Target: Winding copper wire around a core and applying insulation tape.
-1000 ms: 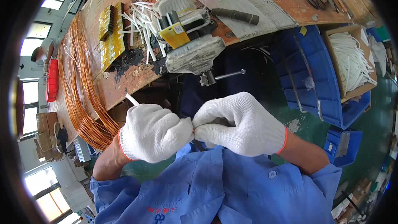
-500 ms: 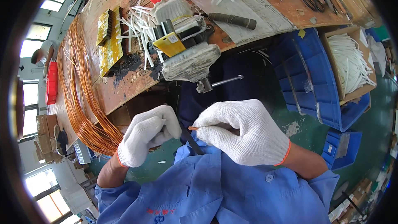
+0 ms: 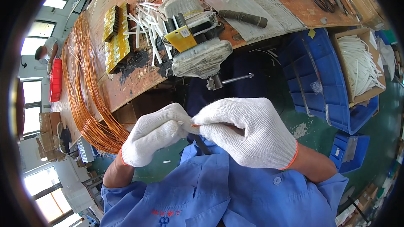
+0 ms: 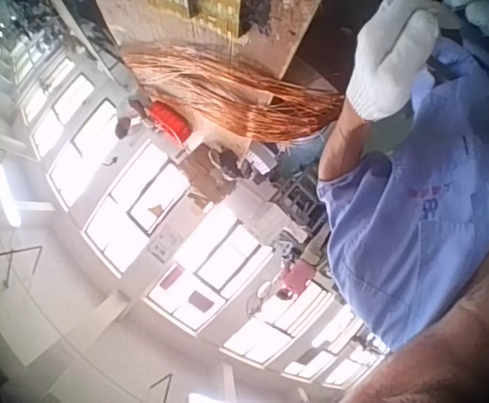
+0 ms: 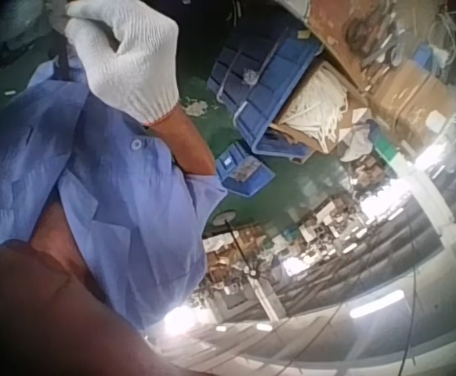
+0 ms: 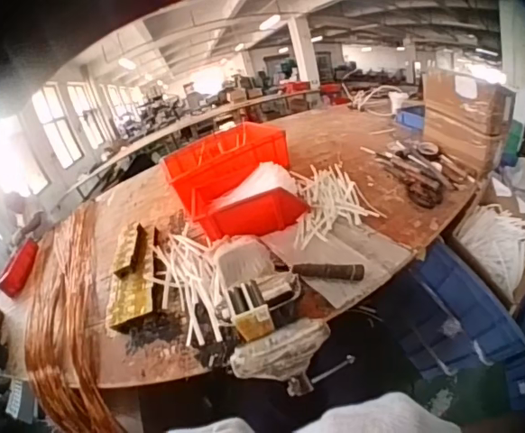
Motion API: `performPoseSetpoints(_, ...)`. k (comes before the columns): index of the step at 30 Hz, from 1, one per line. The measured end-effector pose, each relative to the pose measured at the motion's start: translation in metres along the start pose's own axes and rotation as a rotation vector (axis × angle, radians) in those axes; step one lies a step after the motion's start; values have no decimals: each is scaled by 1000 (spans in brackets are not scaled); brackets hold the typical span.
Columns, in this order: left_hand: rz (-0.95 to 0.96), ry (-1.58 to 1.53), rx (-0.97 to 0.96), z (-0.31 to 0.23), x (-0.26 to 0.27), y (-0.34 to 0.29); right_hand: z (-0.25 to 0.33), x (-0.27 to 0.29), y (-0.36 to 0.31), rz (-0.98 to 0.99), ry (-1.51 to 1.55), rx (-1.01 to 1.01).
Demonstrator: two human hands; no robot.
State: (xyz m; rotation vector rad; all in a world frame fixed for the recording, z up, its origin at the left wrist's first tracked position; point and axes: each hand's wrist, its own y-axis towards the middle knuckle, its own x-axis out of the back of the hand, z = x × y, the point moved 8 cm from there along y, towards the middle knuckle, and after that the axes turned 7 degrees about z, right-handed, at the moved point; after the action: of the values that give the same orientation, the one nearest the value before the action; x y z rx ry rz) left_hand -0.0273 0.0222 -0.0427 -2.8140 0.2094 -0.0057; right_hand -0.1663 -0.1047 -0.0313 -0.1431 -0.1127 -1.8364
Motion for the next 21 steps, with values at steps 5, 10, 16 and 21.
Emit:
performPoseSetpoints(5, 60, 1, -18, 3, 0, -2, 1, -6, 2, 12, 68, -10)
performPoseSetpoints(10, -127, 430, -147, -9, 0, -4, 4, -9, 4, 21, 86, -5)
performPoseSetpoints(16, -294, 784, -323, -21, -8, -7, 2, -10, 5, 18, 131, -23)
performPoseSetpoints(21, -294, 844, -356, -22, -9, -7, -2, -13, 4, 33, 195, -43)
